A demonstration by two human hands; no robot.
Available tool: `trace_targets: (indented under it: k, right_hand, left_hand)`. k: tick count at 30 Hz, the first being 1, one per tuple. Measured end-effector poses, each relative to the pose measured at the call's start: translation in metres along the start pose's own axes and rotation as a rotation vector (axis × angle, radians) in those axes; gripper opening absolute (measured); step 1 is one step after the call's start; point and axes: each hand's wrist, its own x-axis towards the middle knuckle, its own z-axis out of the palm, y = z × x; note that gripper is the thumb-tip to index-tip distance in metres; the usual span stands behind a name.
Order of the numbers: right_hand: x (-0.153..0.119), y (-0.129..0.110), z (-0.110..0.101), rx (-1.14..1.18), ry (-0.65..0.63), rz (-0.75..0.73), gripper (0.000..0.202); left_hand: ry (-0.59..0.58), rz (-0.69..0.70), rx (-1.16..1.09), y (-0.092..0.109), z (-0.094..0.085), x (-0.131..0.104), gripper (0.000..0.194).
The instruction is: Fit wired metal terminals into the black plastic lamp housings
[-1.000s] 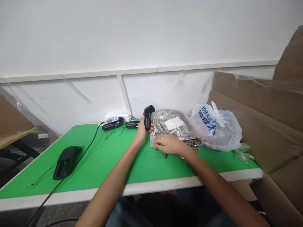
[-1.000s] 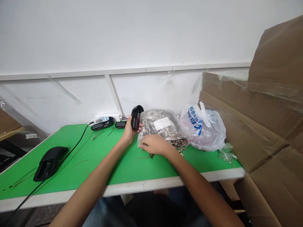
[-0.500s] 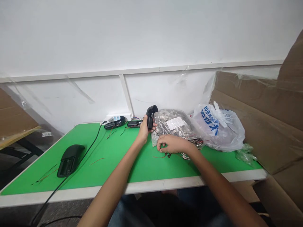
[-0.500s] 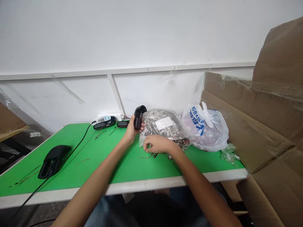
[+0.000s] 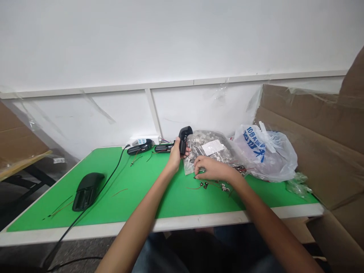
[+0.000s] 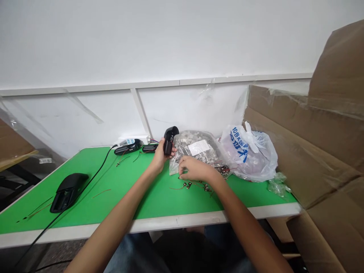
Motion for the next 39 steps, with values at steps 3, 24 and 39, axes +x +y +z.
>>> trace_targets:
  k: [3, 24, 39]
  right_hand:
    - [0.000, 0.002, 0.000, -0.023, -0.026, -0.020, 0.015]
    - [-0.003, -0.008, 0.001, -0.046, -0.058, -0.030, 0.012]
    - [0.002, -0.016, 0.015, -0.154, 0.000, 0.043, 0.008]
  left_hand:
    - [-0.010, -0.007, -0.005, 0.000, 0.000, 0.000, 0.069]
    - [0.006, 0.020, 0.021, 0.001, 0.004, -0.004, 0.068]
    - [0.008, 0.046, 0.047, -0.002, 0.003, -0.001, 0.070]
